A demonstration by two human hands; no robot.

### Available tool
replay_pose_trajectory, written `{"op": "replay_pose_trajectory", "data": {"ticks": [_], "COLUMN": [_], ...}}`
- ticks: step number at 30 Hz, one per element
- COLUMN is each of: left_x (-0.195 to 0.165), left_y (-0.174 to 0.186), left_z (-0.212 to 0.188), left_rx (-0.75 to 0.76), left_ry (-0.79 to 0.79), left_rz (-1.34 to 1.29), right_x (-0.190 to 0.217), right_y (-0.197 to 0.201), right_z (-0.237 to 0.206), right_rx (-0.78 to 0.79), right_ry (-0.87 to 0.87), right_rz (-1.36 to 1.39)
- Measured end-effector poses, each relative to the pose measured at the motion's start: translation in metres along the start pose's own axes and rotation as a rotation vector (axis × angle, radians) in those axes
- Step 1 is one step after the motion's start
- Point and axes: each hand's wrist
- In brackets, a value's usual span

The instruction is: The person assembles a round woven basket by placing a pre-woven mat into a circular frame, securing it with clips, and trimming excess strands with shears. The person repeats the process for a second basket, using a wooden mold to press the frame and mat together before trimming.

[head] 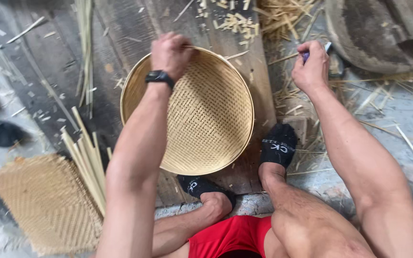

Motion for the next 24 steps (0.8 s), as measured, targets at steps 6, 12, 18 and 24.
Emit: {"op": "replay_pose_trajectory", "data": {"ticks": [6, 12, 18, 24], "left_x": [0.026, 0.038, 0.036, 0.044], "left_y": [0.011, 0.005, -0.001, 0.012], "left_z": [-0.030, -0.029, -0.023, -0.018], "left_rx": [-0.010, -0.076, -0.096, -0.136], "left_ry": [0.331, 0.360, 0.556, 0.494], "left_rz": [-0.170, -0.146, -0.105, -0.222], "right_x": [-0.041, 0.034, 0.153, 0.211], "right_y": [0.065, 0.078, 0.057, -0.074], "right_z": [0.044, 0.051, 0.031, 0.030], "right_rx": [-0.150, 0.032, 0.468, 0.322], "right_ry": [0.251, 0.368, 0.958, 0.659], "right_rz": [-0.416, -0.217, -0.418, -0.184]}}
Point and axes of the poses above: each hand's wrist, its own z-axis towards the middle knuckle, its own y-axis out of the back of the hand, x = y × z, and after that the axes turned 15 degrees about -x, right-handed
